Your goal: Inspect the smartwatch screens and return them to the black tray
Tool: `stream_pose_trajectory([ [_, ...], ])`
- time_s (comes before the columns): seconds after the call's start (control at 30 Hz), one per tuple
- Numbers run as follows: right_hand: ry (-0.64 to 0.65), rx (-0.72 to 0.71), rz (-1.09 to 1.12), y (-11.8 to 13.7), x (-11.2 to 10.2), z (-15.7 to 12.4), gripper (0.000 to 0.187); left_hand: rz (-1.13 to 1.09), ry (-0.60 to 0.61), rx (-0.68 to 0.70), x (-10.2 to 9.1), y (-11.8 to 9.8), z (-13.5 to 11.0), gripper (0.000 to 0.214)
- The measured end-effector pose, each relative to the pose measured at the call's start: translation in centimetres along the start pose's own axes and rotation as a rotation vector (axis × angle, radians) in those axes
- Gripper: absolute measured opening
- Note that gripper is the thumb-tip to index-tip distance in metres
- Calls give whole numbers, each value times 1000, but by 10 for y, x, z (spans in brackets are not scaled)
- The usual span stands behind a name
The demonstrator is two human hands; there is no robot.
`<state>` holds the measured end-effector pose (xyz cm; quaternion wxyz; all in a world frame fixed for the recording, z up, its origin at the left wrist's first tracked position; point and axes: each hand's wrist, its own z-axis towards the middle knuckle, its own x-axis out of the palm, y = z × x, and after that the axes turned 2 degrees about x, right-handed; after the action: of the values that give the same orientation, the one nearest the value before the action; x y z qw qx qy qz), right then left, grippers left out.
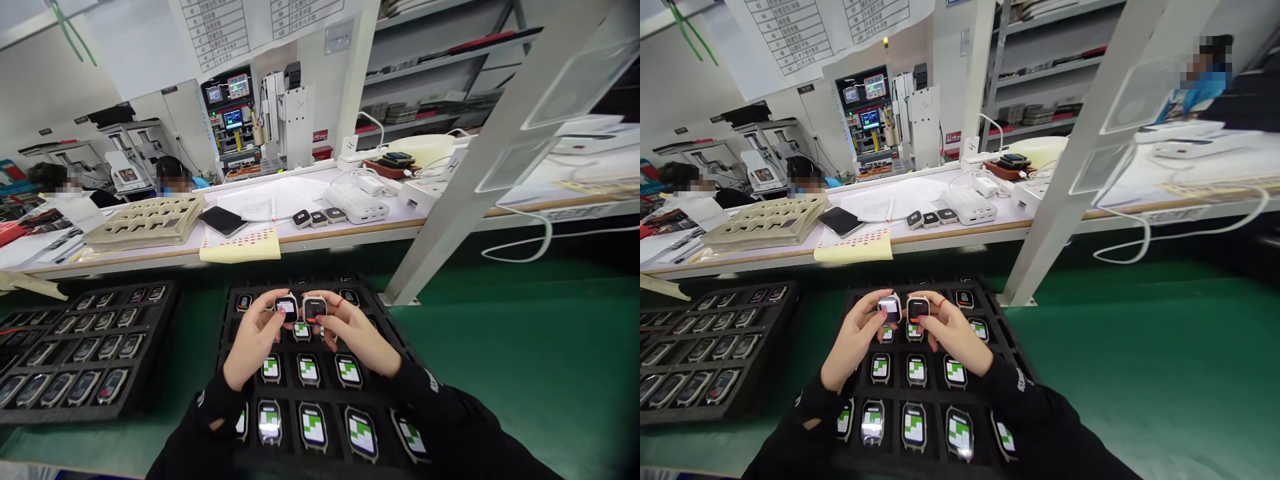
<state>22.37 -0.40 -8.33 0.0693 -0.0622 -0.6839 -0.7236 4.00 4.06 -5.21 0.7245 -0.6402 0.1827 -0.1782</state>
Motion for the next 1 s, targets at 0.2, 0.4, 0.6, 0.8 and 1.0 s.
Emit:
stream_pose_trajectory([
  [0.2, 8, 28, -30, 1, 3, -1, 52, -1, -26, -22, 0, 0, -2, 37],
  [0.4, 19, 18, -115, -1, 5, -3, 55, -15, -65, 12, 0, 1, -4, 32],
  [0.6, 35, -7, -68, 0, 5, -6, 52, -6, -27, 34, 1, 1, -7, 34],
  [0.8, 0, 3, -55, -1, 5, -6, 54, 7, 25, 48, 3, -11, -18, 38],
  [1.0, 3, 13, -66, -2, 4, -6, 53, -288, 423, -46, 3, -39, -65, 51],
])
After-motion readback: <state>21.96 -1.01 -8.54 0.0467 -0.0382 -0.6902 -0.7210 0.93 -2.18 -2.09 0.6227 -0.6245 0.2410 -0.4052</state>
